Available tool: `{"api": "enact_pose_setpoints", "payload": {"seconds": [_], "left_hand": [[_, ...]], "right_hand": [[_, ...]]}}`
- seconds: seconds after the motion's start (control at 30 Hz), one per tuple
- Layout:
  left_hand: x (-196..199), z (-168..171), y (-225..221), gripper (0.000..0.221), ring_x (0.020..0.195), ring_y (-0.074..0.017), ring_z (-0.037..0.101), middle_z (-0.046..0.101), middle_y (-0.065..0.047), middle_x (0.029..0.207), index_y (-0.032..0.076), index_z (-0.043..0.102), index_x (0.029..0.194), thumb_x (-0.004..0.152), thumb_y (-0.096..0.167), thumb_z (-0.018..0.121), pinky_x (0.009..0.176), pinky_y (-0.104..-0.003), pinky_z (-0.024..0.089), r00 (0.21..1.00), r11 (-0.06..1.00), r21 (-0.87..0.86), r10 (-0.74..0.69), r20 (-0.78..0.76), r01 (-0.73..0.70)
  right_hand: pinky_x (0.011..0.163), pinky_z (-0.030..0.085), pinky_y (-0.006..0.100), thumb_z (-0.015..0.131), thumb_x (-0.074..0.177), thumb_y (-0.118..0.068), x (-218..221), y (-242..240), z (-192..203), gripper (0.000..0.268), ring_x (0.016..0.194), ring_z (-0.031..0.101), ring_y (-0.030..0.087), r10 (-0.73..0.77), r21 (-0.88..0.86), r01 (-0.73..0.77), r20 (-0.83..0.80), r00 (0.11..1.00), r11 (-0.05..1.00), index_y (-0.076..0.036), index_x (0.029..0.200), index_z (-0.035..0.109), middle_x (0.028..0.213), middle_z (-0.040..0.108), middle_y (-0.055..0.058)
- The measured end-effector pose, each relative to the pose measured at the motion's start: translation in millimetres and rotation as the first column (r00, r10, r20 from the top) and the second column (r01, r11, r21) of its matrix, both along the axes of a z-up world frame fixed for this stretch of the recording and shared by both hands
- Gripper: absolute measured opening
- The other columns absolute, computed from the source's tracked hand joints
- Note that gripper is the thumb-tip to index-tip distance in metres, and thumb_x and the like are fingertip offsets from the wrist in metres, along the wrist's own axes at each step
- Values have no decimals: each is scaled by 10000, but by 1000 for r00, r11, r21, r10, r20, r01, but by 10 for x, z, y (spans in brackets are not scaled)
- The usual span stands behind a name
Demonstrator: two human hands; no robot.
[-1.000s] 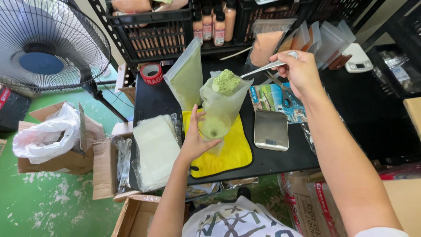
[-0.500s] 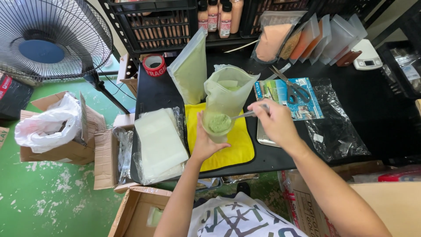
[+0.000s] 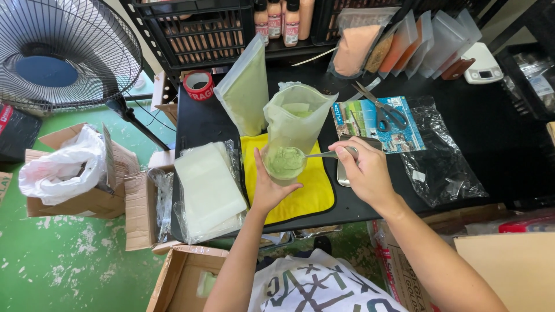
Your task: The person uses a spoon to scoop green powder from large bags into smaller plastic bags, seals the smaller bags, and then places smaller amounts of powder into a small plastic cup while weighing it on a scale.
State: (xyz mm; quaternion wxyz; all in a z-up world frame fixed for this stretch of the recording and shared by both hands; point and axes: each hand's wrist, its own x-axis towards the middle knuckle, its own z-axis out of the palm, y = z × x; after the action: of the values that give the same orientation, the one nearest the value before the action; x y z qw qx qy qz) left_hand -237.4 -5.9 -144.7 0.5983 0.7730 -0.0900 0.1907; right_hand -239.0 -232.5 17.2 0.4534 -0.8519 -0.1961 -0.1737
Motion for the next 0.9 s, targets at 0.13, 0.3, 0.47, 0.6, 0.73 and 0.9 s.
{"api": "enact_pose_setpoints", "payload": {"seconds": [0.13, 0.3, 0.47, 0.6, 0.73, 0.9], "left_hand": [[21, -9, 37, 1611, 1453, -505, 295, 245, -314, 1592, 39, -134, 1586, 511, 333, 1029, 1197, -603, 279, 996, 999, 19, 34, 84, -35], [21, 87, 83, 1346, 1400, -363, 443, 488, -173, 1446, 24, 95, 1589, 607, 211, 996, 1211, -494, 293, 979, 993, 45, 97, 179, -107], [29, 72, 92, 1386, 1397, -367, 458, 495, -180, 1441, 34, 47, 1592, 587, 182, 990, 1210, -499, 299, 983, 995, 22, 95, 155, -100], [2, 91, 95, 1382, 1411, -374, 440, 480, -192, 1453, 38, 8, 1600, 621, 165, 976, 1212, -505, 278, 986, 997, 4, 80, 146, -82], [-11, 116, 75, 1376, 1428, -370, 418, 462, -197, 1478, 46, -8, 1603, 645, 187, 969, 1219, -495, 262, 990, 997, 3, 74, 121, -75], [-31, -50, 59, 1638, 1493, -516, 162, 133, -323, 1629, 22, -151, 1584, 493, 350, 1026, 1226, -612, 148, 998, 999, -6, -33, 62, 34]], "right_hand": [[689, 534, 361, 583, 1059, -169, -49, 24, 12, 209, 666, 642, 228, 17, 17, -17, -1, 1000, 1000, -133, 1049, 788, 835, 694, 61], [711, 584, 342, 559, 1054, -173, -134, 51, 20, 226, 797, 713, 237, 104, -80, -99, 64, 992, 992, -100, 1063, 773, 903, 721, 57], [666, 584, 320, 562, 1049, -176, -188, 74, 58, 216, 770, 698, 233, 155, -130, -143, 84, 984, 981, -85, 1028, 757, 861, 698, 71], [655, 564, 311, 547, 1055, -164, -207, 89, 28, 197, 763, 656, 223, 192, -204, -148, 218, 957, 968, -114, 1045, 738, 837, 646, 25], [642, 560, 309, 540, 1045, -146, -257, 93, 35, 207, 748, 647, 219, 259, -186, -225, 189, 947, 957, -82, 1022, 735, 805, 639, 57], [673, 568, 302, 544, 1045, -167, -245, 71, -42, 205, 795, 640, 201, 218, -188, -175, 240, 946, 966, -96, 1059, 736, 835, 638, 36]]}}
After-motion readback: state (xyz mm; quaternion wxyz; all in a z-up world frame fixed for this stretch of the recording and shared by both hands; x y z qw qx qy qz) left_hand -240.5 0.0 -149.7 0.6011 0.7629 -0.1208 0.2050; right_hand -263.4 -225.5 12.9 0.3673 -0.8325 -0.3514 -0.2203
